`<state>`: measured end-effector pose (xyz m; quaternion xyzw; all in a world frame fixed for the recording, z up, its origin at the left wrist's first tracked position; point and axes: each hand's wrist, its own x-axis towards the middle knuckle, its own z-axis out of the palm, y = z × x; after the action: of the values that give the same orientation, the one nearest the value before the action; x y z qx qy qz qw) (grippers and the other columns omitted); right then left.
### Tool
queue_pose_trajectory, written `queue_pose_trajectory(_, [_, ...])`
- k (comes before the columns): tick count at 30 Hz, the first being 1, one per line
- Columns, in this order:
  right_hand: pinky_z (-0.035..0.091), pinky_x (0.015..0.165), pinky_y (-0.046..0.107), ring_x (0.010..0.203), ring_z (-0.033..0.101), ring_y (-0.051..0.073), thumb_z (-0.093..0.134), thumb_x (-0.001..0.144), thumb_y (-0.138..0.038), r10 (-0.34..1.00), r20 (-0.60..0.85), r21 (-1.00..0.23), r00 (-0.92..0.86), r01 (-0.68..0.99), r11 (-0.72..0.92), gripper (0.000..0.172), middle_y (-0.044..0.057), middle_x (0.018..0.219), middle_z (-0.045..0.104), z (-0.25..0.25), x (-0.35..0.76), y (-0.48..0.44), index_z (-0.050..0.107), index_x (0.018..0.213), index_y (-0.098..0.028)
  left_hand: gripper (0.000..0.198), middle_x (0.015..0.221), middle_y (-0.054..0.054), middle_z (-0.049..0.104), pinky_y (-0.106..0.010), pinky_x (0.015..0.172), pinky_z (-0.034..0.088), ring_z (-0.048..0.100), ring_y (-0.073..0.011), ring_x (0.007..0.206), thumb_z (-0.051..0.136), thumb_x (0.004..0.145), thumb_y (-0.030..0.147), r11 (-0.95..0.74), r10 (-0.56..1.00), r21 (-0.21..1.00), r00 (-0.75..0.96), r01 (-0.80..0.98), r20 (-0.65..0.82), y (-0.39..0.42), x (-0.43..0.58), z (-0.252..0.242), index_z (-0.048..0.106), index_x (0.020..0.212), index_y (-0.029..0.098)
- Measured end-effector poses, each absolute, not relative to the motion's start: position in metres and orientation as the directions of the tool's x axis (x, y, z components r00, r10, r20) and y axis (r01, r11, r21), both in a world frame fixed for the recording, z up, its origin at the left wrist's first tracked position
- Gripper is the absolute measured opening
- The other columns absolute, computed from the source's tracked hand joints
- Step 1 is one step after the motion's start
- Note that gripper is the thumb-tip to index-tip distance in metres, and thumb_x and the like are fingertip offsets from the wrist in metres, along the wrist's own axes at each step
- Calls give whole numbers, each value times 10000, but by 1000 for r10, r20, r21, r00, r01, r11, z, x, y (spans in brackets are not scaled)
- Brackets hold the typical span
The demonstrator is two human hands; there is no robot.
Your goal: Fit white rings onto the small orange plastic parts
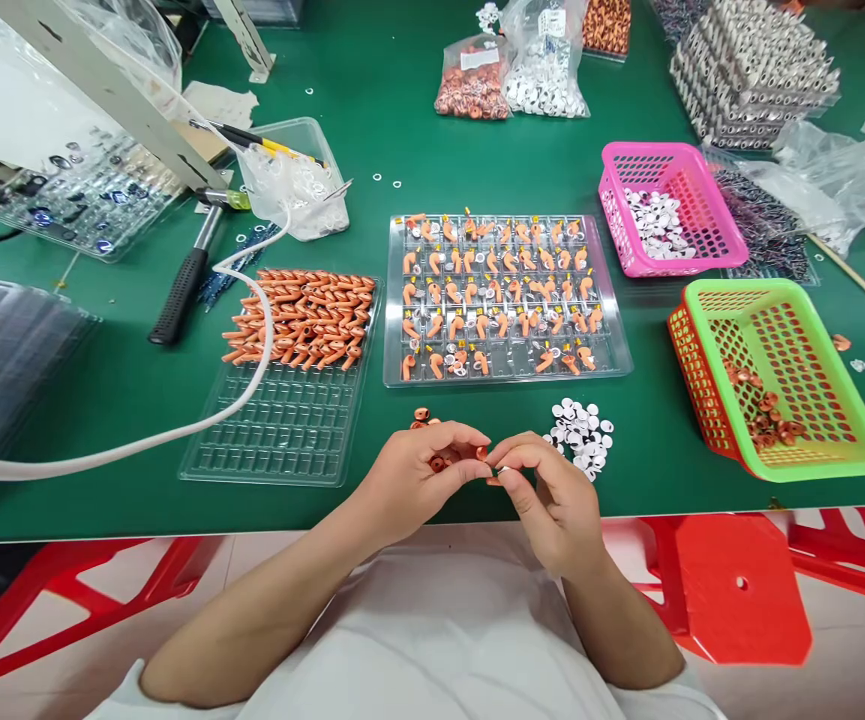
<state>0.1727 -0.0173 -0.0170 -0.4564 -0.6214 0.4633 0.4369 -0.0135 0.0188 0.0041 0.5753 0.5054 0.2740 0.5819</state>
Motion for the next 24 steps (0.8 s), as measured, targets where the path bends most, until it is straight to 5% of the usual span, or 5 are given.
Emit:
queue_pose_trajectory(6, [565,806,370,933,663,204,603,946,-238,989,15,-999,-148,29,20,89,42,951,703,-19,177,-15,684,964,-269,177,825,-36,755,-273,726,570,698,-167,746,762,779,247,300,905,951,295,70,-308,15,-13,-2,753,943,182])
queue_pose_trajectory(11, [536,689,301,766,625,165,706,874,-305,979,-126,-992,-162,-3,-128,69,12,824,660,-17,178,-9,676,853,-246,177,832,-44,765,-275,729,568,711,-176,758,779,774,248,279,912,958,294,65,-285,13,-12,-4,761,936,180])
queue_pose_trajectory(24, [474,740,287,790,608,153,609,935,-320,922,-288,-956,-259,136,-261,137,2,835,667,-4,180,-1,669,855,-227,84,768,-3,774,-247,660,496,634,-129,650,722,837,146,-291,924,909,336,300,185,16,-10,-7,738,907,189])
